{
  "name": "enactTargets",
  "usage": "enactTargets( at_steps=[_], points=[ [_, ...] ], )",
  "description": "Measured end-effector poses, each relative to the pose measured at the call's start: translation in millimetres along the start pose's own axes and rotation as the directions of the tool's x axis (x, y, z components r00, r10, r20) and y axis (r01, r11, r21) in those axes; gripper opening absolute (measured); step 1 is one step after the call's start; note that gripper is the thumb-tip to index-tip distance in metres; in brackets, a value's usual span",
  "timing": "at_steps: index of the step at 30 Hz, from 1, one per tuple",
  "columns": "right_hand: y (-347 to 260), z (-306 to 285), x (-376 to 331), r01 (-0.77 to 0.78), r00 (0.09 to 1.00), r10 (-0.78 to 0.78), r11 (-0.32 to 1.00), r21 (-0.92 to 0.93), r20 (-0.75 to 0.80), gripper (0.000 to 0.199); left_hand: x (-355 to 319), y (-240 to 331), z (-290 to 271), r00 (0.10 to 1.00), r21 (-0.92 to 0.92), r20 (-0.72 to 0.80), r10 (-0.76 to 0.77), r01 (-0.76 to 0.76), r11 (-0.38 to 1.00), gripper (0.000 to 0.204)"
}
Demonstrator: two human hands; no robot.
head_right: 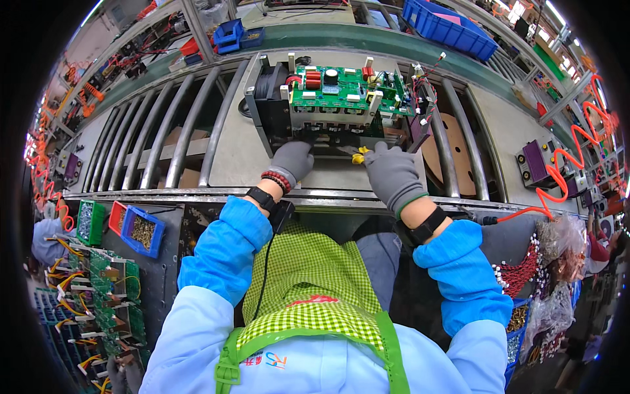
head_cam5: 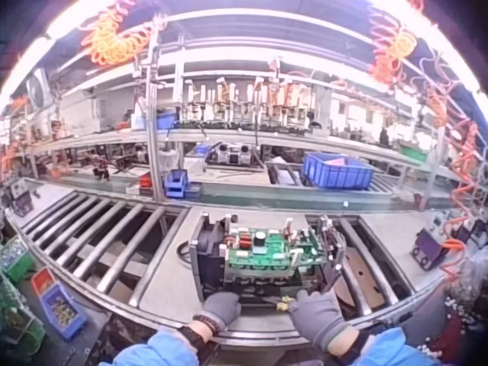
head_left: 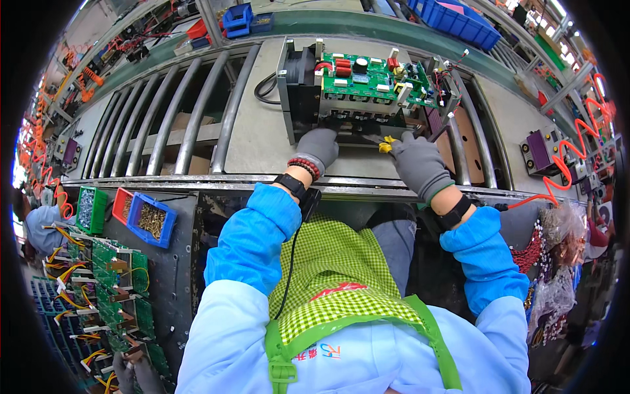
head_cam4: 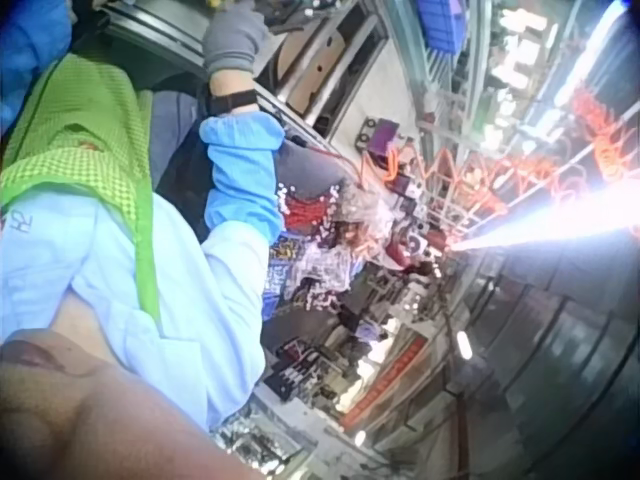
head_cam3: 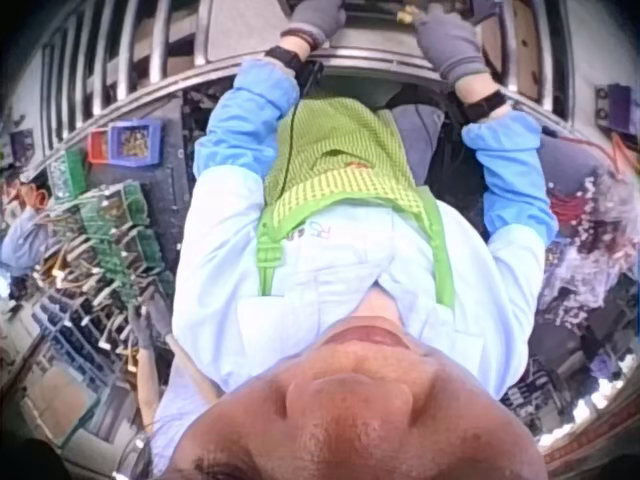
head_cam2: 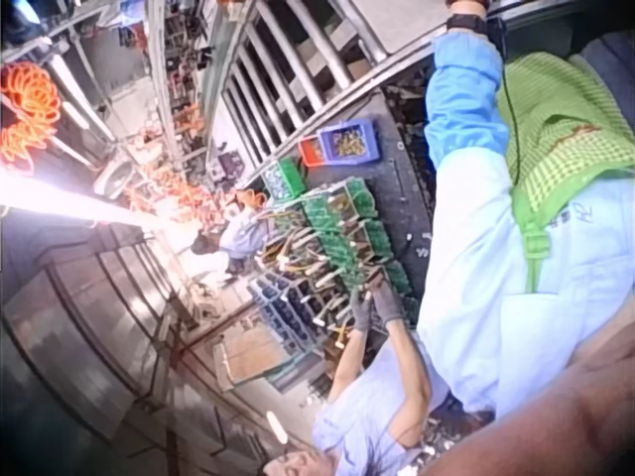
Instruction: Assembling and wiring an electronic power inverter unit on a factory assembly line.
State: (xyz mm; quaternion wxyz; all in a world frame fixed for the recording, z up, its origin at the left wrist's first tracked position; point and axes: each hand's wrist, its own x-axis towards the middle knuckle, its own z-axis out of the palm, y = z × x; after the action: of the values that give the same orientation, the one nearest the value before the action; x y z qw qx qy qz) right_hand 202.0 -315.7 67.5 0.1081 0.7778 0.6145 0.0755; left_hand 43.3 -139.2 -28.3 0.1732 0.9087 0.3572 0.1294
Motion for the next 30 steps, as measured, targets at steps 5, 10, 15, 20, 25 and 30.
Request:
enactTargets(
  at_steps=[5,10,15,20,25,30],
  points=[
    [-4,3,12,-0.04,0.999,0.038,0.994,0.105,0.02,0.031,0,1,2,1.0,0.019,0.015,0.004,-0.004,1.0,0.023],
    [1,-8,33,0.058,0.988,-0.071,0.994,0.093,0.137,0.03,1,4,0,0.999,0.064,0.04,0.013,-0.015,0.998,0.023],
    [10,-36,64,0.112,0.933,-0.128,0.991,0.067,0.337,0.025,4,-1,-5,0.997,0.036,0.039,0.067,-0.069,0.997,0.024],
    [6,-40,72,0.194,0.9,-0.194,0.98,0.04,0.39,0.022,8,1,-15,0.978,0.052,0.197,0.067,-0.079,0.996,0.028],
    [14,-34,45,0.118,0.954,-0.14,0.988,0.095,0.266,0.032,-22,10,-23,0.986,0.126,0.119,0.118,-0.133,0.983,0.045],
    [33,-16,-23,0.166,0.979,-0.194,0.94,0.299,0.067,0.029,-74,9,-17,0.957,0.097,-0.124,-0.261,0.273,0.957,0.054]
  ],
)
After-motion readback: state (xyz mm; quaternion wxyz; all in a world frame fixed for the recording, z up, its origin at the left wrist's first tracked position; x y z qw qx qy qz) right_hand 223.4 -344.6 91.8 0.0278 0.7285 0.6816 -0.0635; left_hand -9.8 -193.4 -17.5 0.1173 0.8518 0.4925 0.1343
